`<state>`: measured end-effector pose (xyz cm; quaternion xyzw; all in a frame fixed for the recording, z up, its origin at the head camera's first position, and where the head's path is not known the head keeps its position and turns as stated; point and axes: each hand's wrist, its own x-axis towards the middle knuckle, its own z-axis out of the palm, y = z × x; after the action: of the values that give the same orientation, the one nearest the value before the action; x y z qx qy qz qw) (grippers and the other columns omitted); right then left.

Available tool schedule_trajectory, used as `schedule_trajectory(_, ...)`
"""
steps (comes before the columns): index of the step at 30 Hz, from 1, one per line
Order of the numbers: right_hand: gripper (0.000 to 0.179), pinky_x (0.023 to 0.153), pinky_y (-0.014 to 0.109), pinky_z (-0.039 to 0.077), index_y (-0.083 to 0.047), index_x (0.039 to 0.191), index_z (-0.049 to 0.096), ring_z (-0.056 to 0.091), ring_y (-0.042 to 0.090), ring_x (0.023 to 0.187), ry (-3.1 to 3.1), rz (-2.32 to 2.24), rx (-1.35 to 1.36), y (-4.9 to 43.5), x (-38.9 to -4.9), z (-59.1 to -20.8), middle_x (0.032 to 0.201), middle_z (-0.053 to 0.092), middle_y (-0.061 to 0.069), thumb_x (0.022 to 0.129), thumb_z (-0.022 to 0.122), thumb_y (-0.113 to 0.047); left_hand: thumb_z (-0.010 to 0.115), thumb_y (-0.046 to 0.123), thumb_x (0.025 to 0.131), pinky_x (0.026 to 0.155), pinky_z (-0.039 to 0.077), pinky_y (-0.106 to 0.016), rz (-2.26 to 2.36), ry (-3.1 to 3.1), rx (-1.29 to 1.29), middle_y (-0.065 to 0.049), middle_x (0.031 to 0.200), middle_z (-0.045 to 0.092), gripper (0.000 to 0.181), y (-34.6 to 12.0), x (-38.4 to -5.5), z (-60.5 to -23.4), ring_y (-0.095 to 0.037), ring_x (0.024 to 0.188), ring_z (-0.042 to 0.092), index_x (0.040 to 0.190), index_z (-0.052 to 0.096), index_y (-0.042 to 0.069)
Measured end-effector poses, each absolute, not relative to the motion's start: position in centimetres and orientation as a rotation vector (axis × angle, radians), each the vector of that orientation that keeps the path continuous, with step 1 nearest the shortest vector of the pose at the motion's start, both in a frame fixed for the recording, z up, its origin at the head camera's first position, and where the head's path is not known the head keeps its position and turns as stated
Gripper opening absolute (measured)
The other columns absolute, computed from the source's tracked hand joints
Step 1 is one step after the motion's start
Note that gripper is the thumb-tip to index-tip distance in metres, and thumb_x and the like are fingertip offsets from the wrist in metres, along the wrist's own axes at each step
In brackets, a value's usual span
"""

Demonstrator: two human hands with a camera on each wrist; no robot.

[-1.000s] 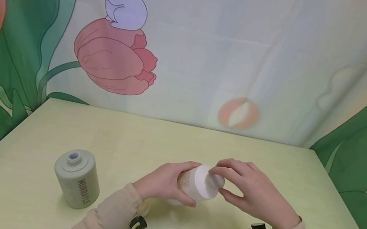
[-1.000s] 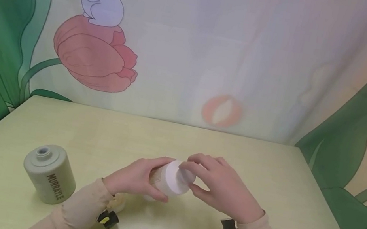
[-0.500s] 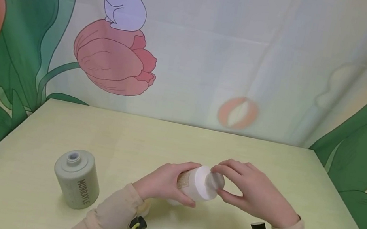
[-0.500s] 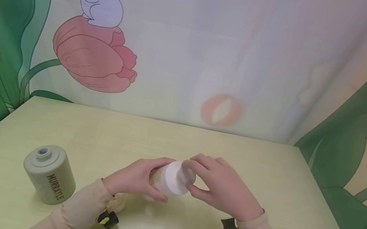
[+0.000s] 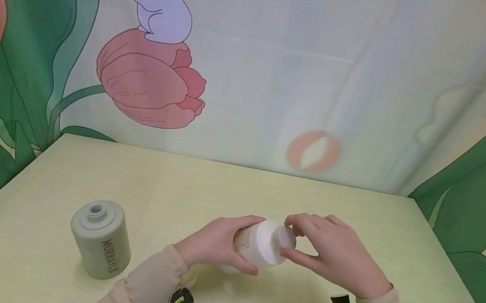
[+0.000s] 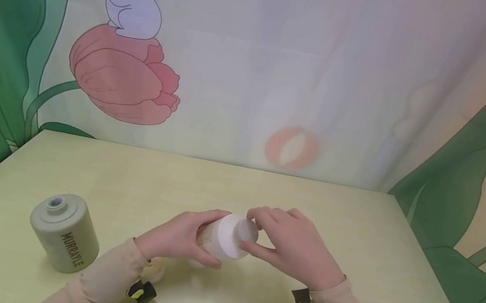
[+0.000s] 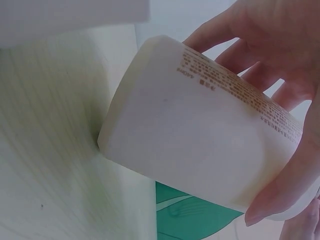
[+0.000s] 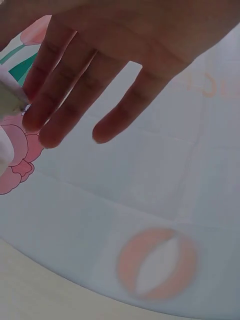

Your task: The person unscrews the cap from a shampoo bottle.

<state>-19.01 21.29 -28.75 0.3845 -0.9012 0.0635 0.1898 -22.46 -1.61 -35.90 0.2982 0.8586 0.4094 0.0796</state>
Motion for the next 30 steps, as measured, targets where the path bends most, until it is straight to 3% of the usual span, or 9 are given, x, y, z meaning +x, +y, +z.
schedule_trajectory(5, 0.043, 0.074, 0.025, 0.045, -0.023, 0.112, 0.055, 0.054, 0.002, 0.085, -2.479, 0.183, 1.206, 21.37, -19.08, -28.61, 0.102, 0.056, -0.014, 0.073, 0.071, -0.031, 0.082, 0.036, 0.056, 0.079, 0.043, -0.028, 1.226, 2.563, 0.893, 0.014, 0.107, 0.057, 0.076, -1.88, -22.37, -35.83, -0.009, 0.092, 0.054, 0.121, 0.045, 0.040)
schedule_trajectory(8, 0.052, 0.076, 0.027, 0.045, -0.025, 0.121, 0.051, 0.055, 0.003, 0.093, -2.519, 0.210, 1.205, 21.51, -19.05, -28.38, 0.111, 0.055, -0.015, 0.074, 0.070, -0.036, 0.082, 0.037, 0.056, 0.079, 0.043, -0.029, 1.223, 2.566, 0.895, 0.014, 0.107, 0.057, 0.076, -1.96, -22.39, -35.79, -0.009, 0.092, 0.054, 0.121, 0.045, 0.040)
schedule_trajectory(13, 0.056, 0.077, 0.026, 0.044, -0.023, 0.124, 0.047, 0.055, -0.002, 0.089, -2.616, 0.232, 1.056, 21.43, -18.99, -28.24, 0.100, 0.058, -0.017, 0.078, 0.060, -0.051, 0.082, 0.037, 0.055, 0.080, 0.042, -0.029, 1.218, 2.585, 0.889, 0.013, 0.108, 0.058, 0.077, -1.98, -22.48, -35.87, -0.009, 0.093, 0.054, 0.122, 0.045, 0.040)
schedule_trajectory(18, 0.038, 0.073, 0.025, 0.044, -0.022, 0.109, 0.053, 0.055, -0.002, 0.079, -2.538, 0.207, 1.054, 20.97, -19.11, -28.58, 0.087, 0.058, -0.016, 0.080, 0.061, -0.045, 0.082, 0.037, 0.055, 0.079, 0.043, -0.029, 1.210, 2.587, 0.884, 0.012, 0.108, 0.058, 0.077, -1.97, -22.51, -35.89, -0.009, 0.092, 0.054, 0.123, 0.044, 0.038)
schedule_trajectory(22, 0.031, 0.072, 0.025, 0.045, -0.022, 0.105, 0.056, 0.054, 0.001, 0.080, -2.466, 0.211, 1.163, 21.08, -19.32, -28.71, 0.093, 0.057, -0.014, 0.078, 0.066, -0.033, 0.082, 0.037, 0.056, 0.079, 0.043, -0.028, 1.200, 2.585, 0.898, 0.013, 0.107, 0.058, 0.076, -1.82, -22.56, -35.83, -0.009, 0.092, 0.054, 0.122, 0.045, 0.039)
schedule_trajectory(26, 0.038, 0.074, 0.027, 0.046, -0.021, 0.111, 0.055, 0.053, 0.004, 0.086, -2.462, 0.237, 1.297, 21.34, -19.39, -28.63, 0.106, 0.053, -0.011, 0.075, 0.068, -0.021, 0.082, 0.037, 0.056, 0.078, 0.043, -0.027, 1.197, 2.584, 0.901, 0.013, 0.107, 0.058, 0.076, -1.73, -22.52, -35.83, -0.009, 0.091, 0.054, 0.121, 0.045, 0.039)
schedule_trajectory(30, 0.045, 0.078, 0.028, 0.045, -0.022, 0.119, 0.050, 0.054, 0.004, 0.094, -2.529, 0.276, 1.239, 21.45, -19.18, -28.53, 0.112, 0.053, -0.013, 0.078, 0.067, -0.030, 0.082, 0.037, 0.055, 0.078, 0.043, -0.028, 1.204, 2.586, 0.897, 0.012, 0.107, 0.058, 0.076, -1.71, -22.47, -35.93, -0.009, 0.092, 0.054, 0.122, 0.045, 0.039)
